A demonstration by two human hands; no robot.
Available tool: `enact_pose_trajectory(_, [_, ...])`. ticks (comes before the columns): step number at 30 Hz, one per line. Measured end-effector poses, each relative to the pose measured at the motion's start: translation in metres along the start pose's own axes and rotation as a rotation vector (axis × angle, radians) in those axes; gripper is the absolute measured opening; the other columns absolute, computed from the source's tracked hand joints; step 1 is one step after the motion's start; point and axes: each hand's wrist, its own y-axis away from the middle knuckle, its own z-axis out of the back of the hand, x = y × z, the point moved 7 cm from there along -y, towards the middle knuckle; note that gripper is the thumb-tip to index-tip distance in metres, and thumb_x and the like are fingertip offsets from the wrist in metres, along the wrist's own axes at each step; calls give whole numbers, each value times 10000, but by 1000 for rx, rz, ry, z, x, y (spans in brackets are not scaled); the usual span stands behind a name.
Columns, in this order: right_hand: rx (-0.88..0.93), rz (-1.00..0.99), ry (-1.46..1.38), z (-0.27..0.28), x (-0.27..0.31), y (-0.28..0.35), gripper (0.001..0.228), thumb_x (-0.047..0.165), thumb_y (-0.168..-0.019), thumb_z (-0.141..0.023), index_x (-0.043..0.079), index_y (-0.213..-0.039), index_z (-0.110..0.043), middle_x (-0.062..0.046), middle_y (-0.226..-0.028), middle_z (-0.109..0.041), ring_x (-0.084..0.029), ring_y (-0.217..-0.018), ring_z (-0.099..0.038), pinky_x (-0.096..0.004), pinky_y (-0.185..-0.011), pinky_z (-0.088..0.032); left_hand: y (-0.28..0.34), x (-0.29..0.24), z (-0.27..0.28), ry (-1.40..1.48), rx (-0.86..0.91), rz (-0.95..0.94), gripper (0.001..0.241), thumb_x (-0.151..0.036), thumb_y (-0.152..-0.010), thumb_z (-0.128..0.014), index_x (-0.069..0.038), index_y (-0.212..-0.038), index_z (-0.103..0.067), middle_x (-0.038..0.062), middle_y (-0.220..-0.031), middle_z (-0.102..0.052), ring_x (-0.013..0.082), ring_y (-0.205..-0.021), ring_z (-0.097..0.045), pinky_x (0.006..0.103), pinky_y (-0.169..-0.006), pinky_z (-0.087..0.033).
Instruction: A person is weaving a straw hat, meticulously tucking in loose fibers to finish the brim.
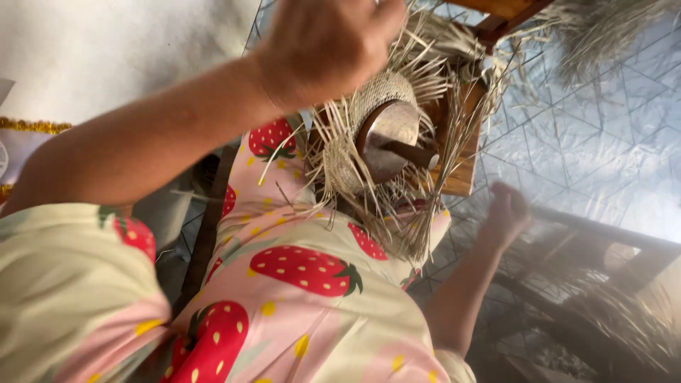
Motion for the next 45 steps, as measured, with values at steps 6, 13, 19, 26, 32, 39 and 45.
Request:
enact_pose_trajectory(6, [390,-139,-736,-40,149,64,499,310,-1123,-494,-79,-974,-768,-209,-833,-716,-281,-725,-685,-384,-721,-585,28,-157,3,209,-291,-134,153,-117,-824,-846,-115,-807,-695,121,-800,-647,341,-748,-626,458,-622,-507])
enact_pose_trajectory(13, [667,188,-147,-27,190,82,98,140,-1038,-715,89,-1028,-798,-98,-964,-786,-250,-880,-734,-359,-876,-555,54,-177,41,542,-42,-212,285,-300,-917,-801,-87,-1087,-719,141,-1023,-705,342,-1097,-628,515,-959,-462])
enact_pose_trajectory(19, [638,771,138,-8,212,88,123,111,-945,-786,140,-1062,-811,-75,-1022,-734,-328,-943,-689,-424,-842,-564,74,-138,8,386,266,-22,184,-144,-911,-816,-118,-1073,-732,94,-891,-749,279,-927,-730,550,-1010,-497])
enact_pose_trajectory(26, [451,910,299,8,244,48,257,119,-1011,-775,169,-1260,-817,-73,-1163,-731,-335,-1145,-645,-445,-1017,-485,80,-82,24,354,358,222,116,-102,-934,-794,-145,-1037,-762,94,-922,-762,231,-851,-756,388,-765,-565])
enact_pose_trajectory(32, [392,1048,-35,-2,327,65,134,-4,-992,-772,66,-1086,-838,-54,-1024,-784,-294,-868,-683,-416,-904,-491,54,-76,65,626,26,195,37,-52,-933,-752,-57,-905,-728,129,-759,-716,227,-575,-685,324,-535,-559])
enact_pose_trajectory(39, [308,1017,202,-26,293,-5,254,-98,-1016,-687,84,-1063,-859,-39,-915,-792,-203,-909,-737,-445,-1007,-481,82,-50,70,479,-63,260,228,-120,-919,-796,-139,-753,-639,-66,-569,-518,114,-490,-530,305,-337,-365])
enact_pose_trajectory(45, [339,491,613,-29,217,-89,384,137,-1075,-474,77,-1058,-853,-99,-950,-797,-316,-791,-690,-435,-550,-454,132,-10,60,566,-47,511,292,75,-917,-666,-137,-722,-618,-64,-557,-538,49,-484,-487,220,-383,-308])
